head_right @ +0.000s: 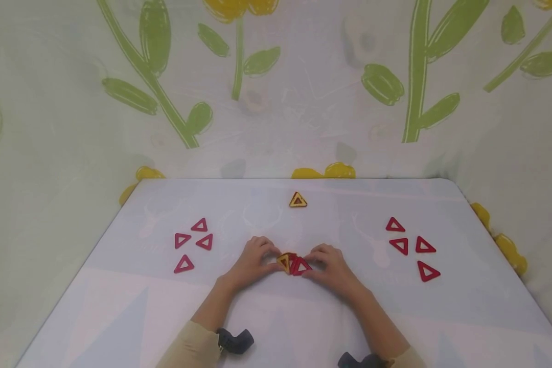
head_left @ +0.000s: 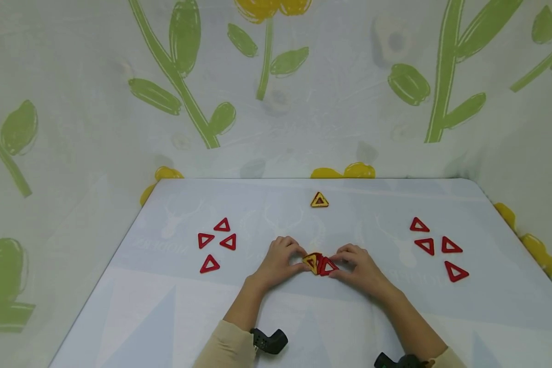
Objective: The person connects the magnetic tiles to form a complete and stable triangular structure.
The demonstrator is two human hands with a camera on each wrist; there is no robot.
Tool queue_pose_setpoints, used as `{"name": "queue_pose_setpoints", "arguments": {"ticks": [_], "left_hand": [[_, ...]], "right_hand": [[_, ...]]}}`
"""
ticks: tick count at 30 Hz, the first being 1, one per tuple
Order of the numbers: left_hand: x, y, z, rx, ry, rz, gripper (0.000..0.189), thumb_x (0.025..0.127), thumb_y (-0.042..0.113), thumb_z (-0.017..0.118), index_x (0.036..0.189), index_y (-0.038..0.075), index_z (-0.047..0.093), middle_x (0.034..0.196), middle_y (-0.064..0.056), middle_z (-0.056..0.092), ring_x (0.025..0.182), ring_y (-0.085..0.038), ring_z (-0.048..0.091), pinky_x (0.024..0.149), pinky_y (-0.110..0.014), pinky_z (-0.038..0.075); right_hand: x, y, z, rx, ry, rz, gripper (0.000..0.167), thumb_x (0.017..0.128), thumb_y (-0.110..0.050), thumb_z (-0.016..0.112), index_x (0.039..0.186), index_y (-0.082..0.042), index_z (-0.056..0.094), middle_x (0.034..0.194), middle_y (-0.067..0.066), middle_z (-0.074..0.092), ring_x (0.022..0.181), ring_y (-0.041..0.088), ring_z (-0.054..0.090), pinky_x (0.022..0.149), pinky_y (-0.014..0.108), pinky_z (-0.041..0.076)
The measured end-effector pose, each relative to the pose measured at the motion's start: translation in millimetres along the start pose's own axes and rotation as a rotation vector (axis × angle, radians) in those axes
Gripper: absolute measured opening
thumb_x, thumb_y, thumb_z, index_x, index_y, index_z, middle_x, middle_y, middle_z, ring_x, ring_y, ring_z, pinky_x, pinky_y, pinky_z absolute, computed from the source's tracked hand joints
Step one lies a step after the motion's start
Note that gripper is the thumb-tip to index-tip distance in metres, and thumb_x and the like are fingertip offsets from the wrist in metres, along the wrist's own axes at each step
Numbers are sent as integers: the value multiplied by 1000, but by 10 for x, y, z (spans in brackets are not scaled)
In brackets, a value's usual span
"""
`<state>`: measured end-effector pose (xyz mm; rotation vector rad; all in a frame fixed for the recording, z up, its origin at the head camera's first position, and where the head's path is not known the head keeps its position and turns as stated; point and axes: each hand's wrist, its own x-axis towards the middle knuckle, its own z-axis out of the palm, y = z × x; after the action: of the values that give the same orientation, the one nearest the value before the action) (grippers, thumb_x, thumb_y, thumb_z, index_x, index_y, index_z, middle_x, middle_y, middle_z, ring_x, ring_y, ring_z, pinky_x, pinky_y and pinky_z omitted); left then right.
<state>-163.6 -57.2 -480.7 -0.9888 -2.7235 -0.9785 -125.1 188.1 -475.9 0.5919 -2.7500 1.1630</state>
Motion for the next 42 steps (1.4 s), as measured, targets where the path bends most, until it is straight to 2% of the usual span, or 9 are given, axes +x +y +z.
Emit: {"name": "queue_pose_setpoints", "arguments": {"ticks": [4, 9, 12, 18, 23, 32, 42], "left_hand": [[-2, 5, -3, 10, 18, 23, 30, 75, 35, 78, 98, 17, 69, 96, 2, 56, 96, -14, 47, 86, -35, 37], [-15, 10, -2, 66, 59, 98, 33, 75, 35, 78, 101, 17, 72, 94, 4, 57, 92, -13, 49, 83, -32, 38], [-19, 21, -5, 91, 75, 132, 33, 75, 35, 78, 102, 16, 73, 93, 4, 58, 90, -12, 48, 82, -30, 39], [-23, 34, -4, 105, 79, 134, 32, 76, 34, 77, 102, 15, 73, 91, 4, 58, 88, -12, 48, 80, -29, 39], [-27, 7, 19, 102, 80, 135, 32, 76, 33, 78, 102, 15, 74, 90, 4, 58, 87, -11, 48, 79, -28, 39], [-16, -19, 42, 100, 116, 184, 31, 75, 33, 78, 100, 15, 74, 90, 4, 58, 86, -11, 48, 78, -27, 40], [-22, 41, 15, 128, 156, 250, 32, 73, 33, 79, 99, 14, 75, 88, 4, 58, 83, -11, 48, 76, -27, 40]], "right_hand": [[6, 9, 5, 9, 37, -3, 25, 73, -20, 81, 97, -17, 73, 94, -7, 61, 91, 13, 53, 78, 34, 46], [18, -1, 3, -25, 65, -5, 22, 72, -18, 82, 92, -16, 71, 92, -4, 63, 90, 17, 54, 80, 40, 37], [24, -30, -15, -72, 60, 33, 24, 71, -22, 83, 90, -16, 69, 90, -4, 64, 89, 17, 53, 78, 40, 35], [13, -40, -26, -123, 70, 70, 24, 69, -24, 84, 86, -16, 68, 84, -7, 64, 82, 12, 52, 75, 35, 38], [-1, -2, 0, -87, 123, -6, 24, 69, -21, 84, 87, -16, 68, 84, -9, 63, 83, 9, 52, 74, 32, 41], [10, 40, 48, 4, 226, -168, 28, 66, -11, 85, 90, -13, 70, 89, -5, 67, 84, 8, 53, 74, 27, 40], [45, 52, 115, 81, 271, -268, 33, 62, -3, 84, 91, -7, 69, 82, -2, 67, 70, 7, 49, 67, 21, 37]]}}
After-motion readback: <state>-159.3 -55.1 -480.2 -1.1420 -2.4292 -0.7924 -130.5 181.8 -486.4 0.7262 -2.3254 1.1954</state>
